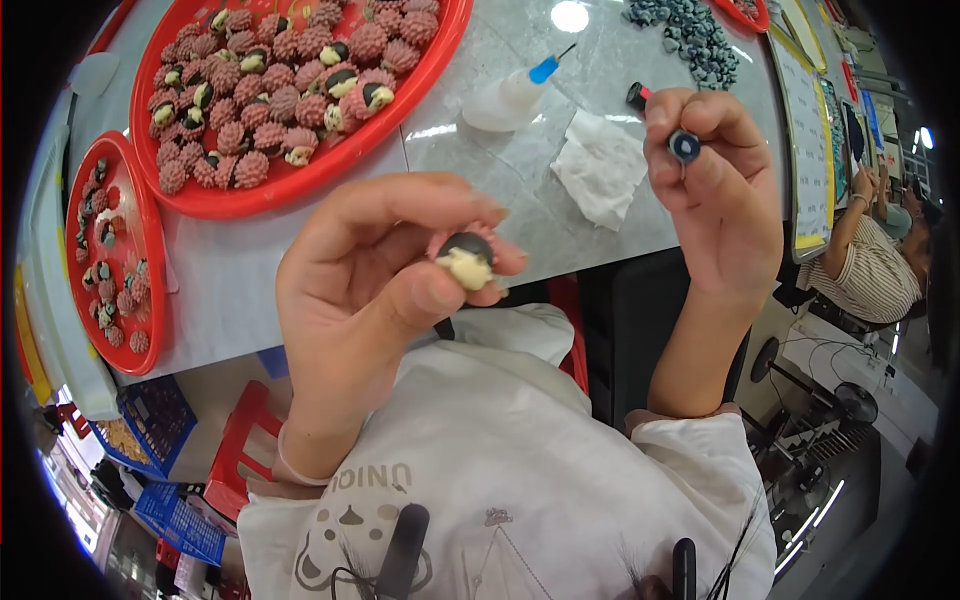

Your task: The person assembles small figurines by applying glue to figurine heads with a glue dispenser bottle, attaching figurine bodies to the heads by hand, and placing the assembled figurines into a tray.

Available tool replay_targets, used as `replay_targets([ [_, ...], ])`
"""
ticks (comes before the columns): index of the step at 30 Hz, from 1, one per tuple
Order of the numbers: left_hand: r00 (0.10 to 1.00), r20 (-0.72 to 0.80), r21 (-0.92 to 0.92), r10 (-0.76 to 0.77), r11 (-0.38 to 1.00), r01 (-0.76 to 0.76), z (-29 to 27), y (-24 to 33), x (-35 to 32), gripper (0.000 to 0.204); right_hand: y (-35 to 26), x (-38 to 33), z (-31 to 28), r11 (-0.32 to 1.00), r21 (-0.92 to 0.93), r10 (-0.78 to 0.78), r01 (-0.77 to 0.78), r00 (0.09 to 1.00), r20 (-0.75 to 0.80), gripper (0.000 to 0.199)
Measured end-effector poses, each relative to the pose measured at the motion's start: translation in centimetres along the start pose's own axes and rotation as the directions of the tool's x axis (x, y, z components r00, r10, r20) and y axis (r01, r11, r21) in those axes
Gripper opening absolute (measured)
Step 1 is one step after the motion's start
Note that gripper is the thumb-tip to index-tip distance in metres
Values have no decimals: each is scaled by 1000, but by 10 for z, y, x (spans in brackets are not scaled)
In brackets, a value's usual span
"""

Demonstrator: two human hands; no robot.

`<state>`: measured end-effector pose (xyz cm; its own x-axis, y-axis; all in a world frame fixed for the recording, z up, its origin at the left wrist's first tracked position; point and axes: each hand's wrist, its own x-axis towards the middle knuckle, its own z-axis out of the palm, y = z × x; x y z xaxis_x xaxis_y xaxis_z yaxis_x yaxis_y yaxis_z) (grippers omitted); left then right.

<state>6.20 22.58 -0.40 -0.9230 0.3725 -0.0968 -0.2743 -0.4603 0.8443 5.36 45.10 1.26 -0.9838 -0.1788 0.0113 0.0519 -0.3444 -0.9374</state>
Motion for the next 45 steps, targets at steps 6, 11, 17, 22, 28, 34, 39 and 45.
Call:
replay_targets([
  [6,1000,0,10,-16,1000,16,5,-2,0,46,7,-8,35,999,46,0,-1,1000,14,23],
  [11,999,-35,63,20,998,-17,4,-3,-1,49,13,-6,46,848,-374,-340,376,927,160,29],
  [17,999,-51,43,-14,999,16,2,-3,-4,50,11,-4,48,662,-513,-440,547,837,325,28],
  [22,997,-64,-2,-33,999,33,4,-2,-4,50,16,-5,54,680,-496,-466,539,841,276,28],
  [28,997,-72,31,3,1000,-1,6,-4,-5,48,18,-6,55,547,-564,-531,619,777,338,28],
  [34,991,-17,134,135,982,-132,-5,-9,-6,46,22,-8,58,531,-603,-535,595,788,306,27],
  [39,976,35,168,215,961,-218,-11,-6,-3,46,18,-5,65,482,-650,-515,587,790,332,26],
  [45,991,-35,224,129,968,-118,-7,4,-5,46,24,-4,73,522,-637,-526,568,802,284,27],
])
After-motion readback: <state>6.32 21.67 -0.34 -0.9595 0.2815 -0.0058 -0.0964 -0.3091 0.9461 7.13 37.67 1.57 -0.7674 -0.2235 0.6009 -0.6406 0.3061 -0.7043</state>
